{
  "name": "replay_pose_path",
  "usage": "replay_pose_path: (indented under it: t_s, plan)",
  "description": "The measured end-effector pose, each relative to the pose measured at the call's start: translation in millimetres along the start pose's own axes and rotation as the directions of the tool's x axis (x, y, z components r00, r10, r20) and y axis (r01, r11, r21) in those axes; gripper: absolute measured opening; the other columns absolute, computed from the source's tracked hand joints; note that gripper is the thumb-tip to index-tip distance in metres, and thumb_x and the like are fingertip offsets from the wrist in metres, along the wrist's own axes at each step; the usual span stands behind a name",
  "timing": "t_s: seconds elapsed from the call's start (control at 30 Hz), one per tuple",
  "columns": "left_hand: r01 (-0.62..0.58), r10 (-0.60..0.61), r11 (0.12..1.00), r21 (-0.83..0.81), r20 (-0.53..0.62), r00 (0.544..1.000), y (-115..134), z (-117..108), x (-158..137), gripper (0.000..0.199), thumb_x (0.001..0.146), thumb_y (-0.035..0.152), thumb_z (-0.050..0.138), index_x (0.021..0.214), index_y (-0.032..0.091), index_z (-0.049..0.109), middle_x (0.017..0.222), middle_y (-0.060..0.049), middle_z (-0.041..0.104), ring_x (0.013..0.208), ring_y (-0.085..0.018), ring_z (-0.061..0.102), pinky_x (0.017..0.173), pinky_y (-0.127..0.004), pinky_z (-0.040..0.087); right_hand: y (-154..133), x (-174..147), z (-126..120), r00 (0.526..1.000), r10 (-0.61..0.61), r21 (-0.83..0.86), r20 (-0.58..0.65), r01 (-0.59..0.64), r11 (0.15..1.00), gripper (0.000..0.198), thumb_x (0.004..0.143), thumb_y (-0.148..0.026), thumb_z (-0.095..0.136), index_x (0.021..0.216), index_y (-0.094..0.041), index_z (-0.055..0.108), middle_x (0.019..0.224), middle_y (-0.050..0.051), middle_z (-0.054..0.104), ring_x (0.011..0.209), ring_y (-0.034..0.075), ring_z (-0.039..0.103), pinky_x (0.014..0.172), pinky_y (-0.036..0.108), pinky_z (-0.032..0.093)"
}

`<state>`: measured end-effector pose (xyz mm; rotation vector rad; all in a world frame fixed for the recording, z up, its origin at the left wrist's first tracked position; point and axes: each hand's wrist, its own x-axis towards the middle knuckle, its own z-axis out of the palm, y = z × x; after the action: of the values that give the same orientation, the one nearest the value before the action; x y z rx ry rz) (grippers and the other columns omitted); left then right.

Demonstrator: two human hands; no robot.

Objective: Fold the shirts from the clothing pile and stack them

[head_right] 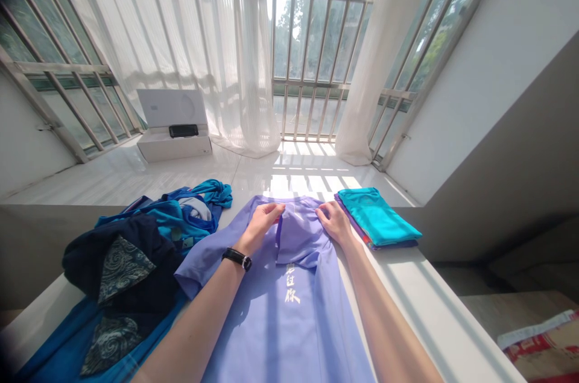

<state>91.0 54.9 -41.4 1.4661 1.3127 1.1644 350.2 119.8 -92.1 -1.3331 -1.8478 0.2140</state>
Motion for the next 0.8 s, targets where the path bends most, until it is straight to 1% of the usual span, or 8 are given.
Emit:
replay_pose_path:
  t_s: [0.13,0.3,0.37,0.47,0.53,0.67,0.73,0.8]
  plan:
    - [0.022,-0.032,0.997,-0.073,-0.139,0.990,-12,-2,8,0.033,0.092,0.046,0.064,0.071,0.020,0.066,0.076,-0.005,0.069,0.084,-0.023,0.070,0.077,-0.036,0.059,4,2,1,1.000,-0.002,0.042,-0.018,0.002,0.999,0.026,0.089,-0.045,0.058,0.088,-0.023,0.071,0.092,0.006,0.072,0.059,0.017,0.059,0.066,0.035,0.050]
    - [0.012,-0.032,0.989,-0.150,-0.132,0.991,-10,-2,11,0.022,0.093,0.033,0.064,0.105,0.017,0.073,0.105,-0.012,0.076,0.098,-0.023,0.072,0.083,-0.033,0.059,7,5,1,0.991,0.033,0.098,-0.126,-0.021,0.995,0.031,0.094,-0.047,0.050,0.096,-0.021,0.068,0.092,0.008,0.074,0.064,0.018,0.061,0.067,0.034,0.053]
    - [0.014,-0.016,0.999,-0.048,-0.041,0.999,-7,0,9,0.020,0.089,0.029,0.068,0.103,0.017,0.075,0.106,-0.012,0.077,0.097,-0.024,0.073,0.084,-0.033,0.058,7,5,0,0.984,0.046,0.109,-0.172,-0.027,0.994,0.033,0.095,-0.048,0.049,0.096,-0.021,0.068,0.092,0.008,0.073,0.062,0.018,0.060,0.065,0.034,0.052]
    - [-0.028,0.010,0.965,0.261,0.072,0.997,-5,5,2,0.012,0.085,0.028,0.071,0.084,0.018,0.078,0.091,-0.009,0.079,0.089,-0.023,0.074,0.084,-0.033,0.056,5,6,-2,0.980,0.035,0.111,-0.197,-0.014,0.994,0.033,0.092,-0.049,0.053,0.092,-0.021,0.070,0.088,0.007,0.071,0.059,0.017,0.056,0.063,0.033,0.051]
    - [-0.056,0.034,0.910,0.411,0.061,0.998,-4,10,-3,0.013,0.085,0.027,0.071,0.082,0.018,0.078,0.089,-0.008,0.079,0.089,-0.023,0.073,0.084,-0.032,0.055,4,6,-3,0.980,0.026,0.110,-0.198,-0.004,0.994,0.033,0.091,-0.050,0.054,0.091,-0.021,0.071,0.086,0.006,0.069,0.058,0.016,0.054,0.061,0.032,0.050]
    - [-0.074,0.086,0.821,0.566,0.006,0.996,-4,14,-11,0.017,0.088,0.030,0.068,0.093,0.017,0.078,0.100,-0.011,0.078,0.095,-0.024,0.072,0.084,-0.032,0.053,3,6,-4,0.981,0.019,0.105,-0.195,0.002,0.994,0.035,0.091,-0.052,0.055,0.091,-0.021,0.073,0.082,0.005,0.066,0.057,0.016,0.052,0.060,0.033,0.049]
    - [-0.092,0.102,0.783,0.616,0.019,0.995,-3,14,-13,0.016,0.089,0.029,0.066,0.093,0.020,0.079,0.099,-0.010,0.078,0.095,-0.024,0.072,0.084,-0.031,0.053,3,5,-4,0.983,0.019,0.103,-0.184,0.000,0.995,0.038,0.091,-0.055,0.055,0.090,-0.021,0.074,0.082,0.006,0.066,0.057,0.016,0.052,0.061,0.033,0.049]
    - [-0.068,0.081,0.796,0.601,0.006,0.997,-1,14,-11,0.015,0.089,0.028,0.065,0.092,0.022,0.079,0.095,-0.007,0.079,0.093,-0.022,0.073,0.083,-0.030,0.053,4,5,-4,0.984,0.023,0.098,-0.177,-0.006,0.995,0.042,0.091,-0.058,0.055,0.089,-0.021,0.074,0.084,0.007,0.066,0.057,0.016,0.052,0.061,0.034,0.050]
